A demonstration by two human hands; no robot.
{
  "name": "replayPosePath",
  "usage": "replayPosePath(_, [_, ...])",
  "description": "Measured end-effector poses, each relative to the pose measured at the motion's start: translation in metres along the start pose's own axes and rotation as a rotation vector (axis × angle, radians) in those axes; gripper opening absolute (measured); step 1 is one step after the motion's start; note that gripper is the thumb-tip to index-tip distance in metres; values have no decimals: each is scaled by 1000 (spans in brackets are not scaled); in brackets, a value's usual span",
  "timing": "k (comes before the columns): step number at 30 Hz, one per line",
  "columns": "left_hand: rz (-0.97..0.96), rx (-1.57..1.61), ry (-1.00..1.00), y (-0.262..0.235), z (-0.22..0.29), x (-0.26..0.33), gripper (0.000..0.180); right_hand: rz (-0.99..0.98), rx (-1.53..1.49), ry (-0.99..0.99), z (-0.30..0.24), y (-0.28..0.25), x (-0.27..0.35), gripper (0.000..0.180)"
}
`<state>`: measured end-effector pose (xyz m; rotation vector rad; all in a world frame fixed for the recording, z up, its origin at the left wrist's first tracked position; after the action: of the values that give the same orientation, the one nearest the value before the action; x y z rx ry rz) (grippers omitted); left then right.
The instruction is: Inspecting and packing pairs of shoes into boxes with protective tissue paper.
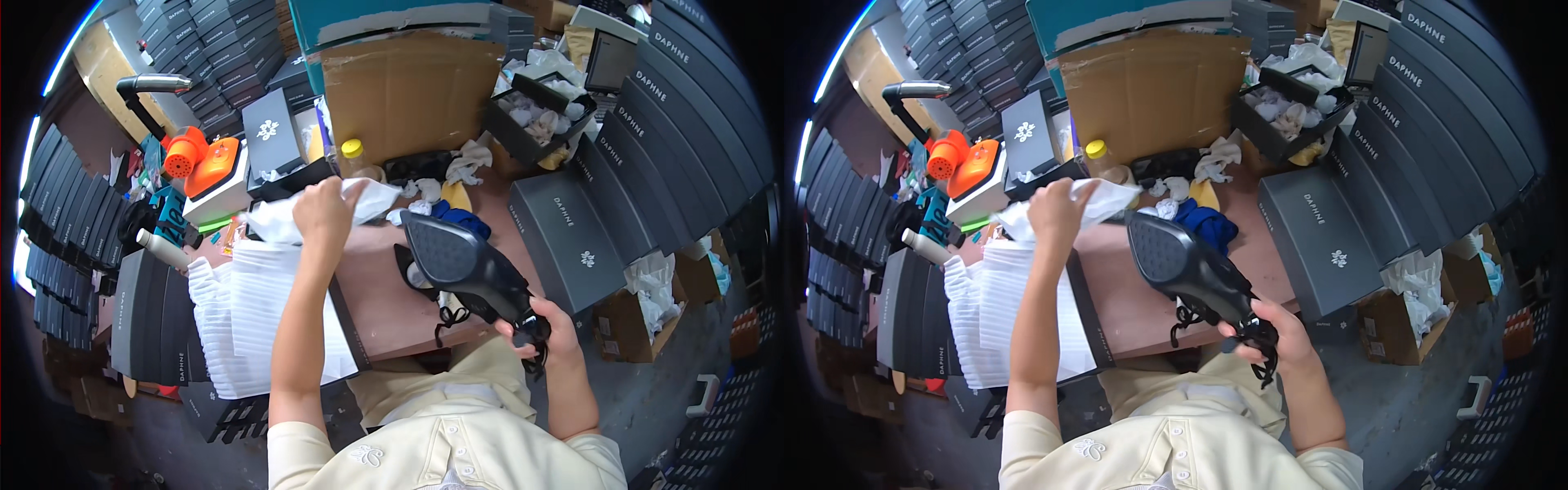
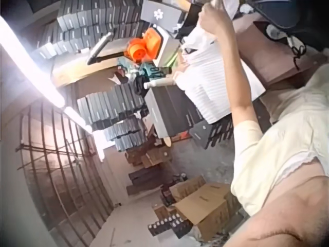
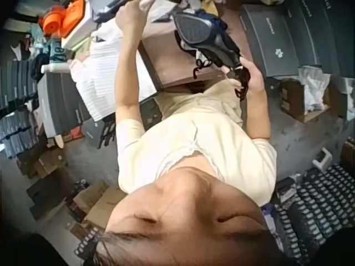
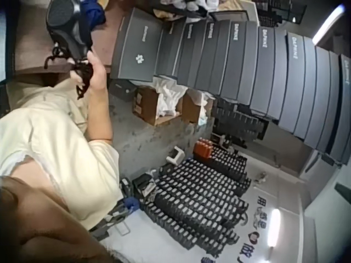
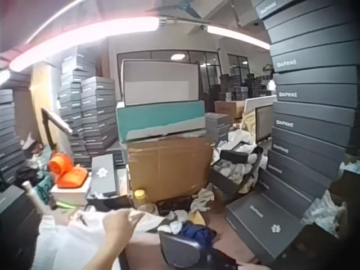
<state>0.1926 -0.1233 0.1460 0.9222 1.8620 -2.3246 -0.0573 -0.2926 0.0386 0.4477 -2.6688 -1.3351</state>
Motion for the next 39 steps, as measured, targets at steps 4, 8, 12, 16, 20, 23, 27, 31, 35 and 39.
replayPosePath(4, [-145, 342, 60, 17, 27, 9, 39, 0, -245, 82, 20, -2, 11, 44])
replayPosePath(8, [-100, 541, 430, -12, 60, 39, 23, -11, -275, 45, 25, -2, -4, 43])
replayPosePath(12, [-35, 406, 597, -25, 56, 81, 56, -89, -337, 103, 41, 7, -17, 42])
replayPosePath(16, [-180, 642, 607, -33, 68, 110, 59, 208, 740, -177, 14, 18, -34, 33])
replayPosePath(20, [-354, 684, 696, -25, 82, 129, 55, 137, 1349, -59, 17, 39, -60, 40])
replayPosePath(23, [-271, 685, 586, -26, 57, 130, 54, 48, 70, 264, 56, -6, -67, 26])
replayPosePath(27, [-244, 633, 423, -15, 47, 158, 63, 240, 31, 61, 70, -28, -66, 25])
replayPosePath(31, [30, 533, 635, -26, 98, 206, 60, 422, 202, -118, 78, -48, -62, 37])
replayPosePath(35, [150, 527, 609, -20, 110, 249, 55, 418, 489, -256, 48, -34, -81, 37])
replayPosePath(39, [226, 662, 588, -30, 100, 252, 47, 355, 869, -359, 41, -2, -96, 37])
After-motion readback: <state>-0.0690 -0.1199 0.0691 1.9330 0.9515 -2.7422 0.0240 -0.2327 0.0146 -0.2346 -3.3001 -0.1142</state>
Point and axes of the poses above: each hand's wrist, its own x-axis away from the middle knuckle, its own y-axis out of the palm, z = x × y, the point moved 9 cm from there along -x, towards the middle knuckle, and after that the axes turned 10 degrees about -z, right-handed, at the moved point
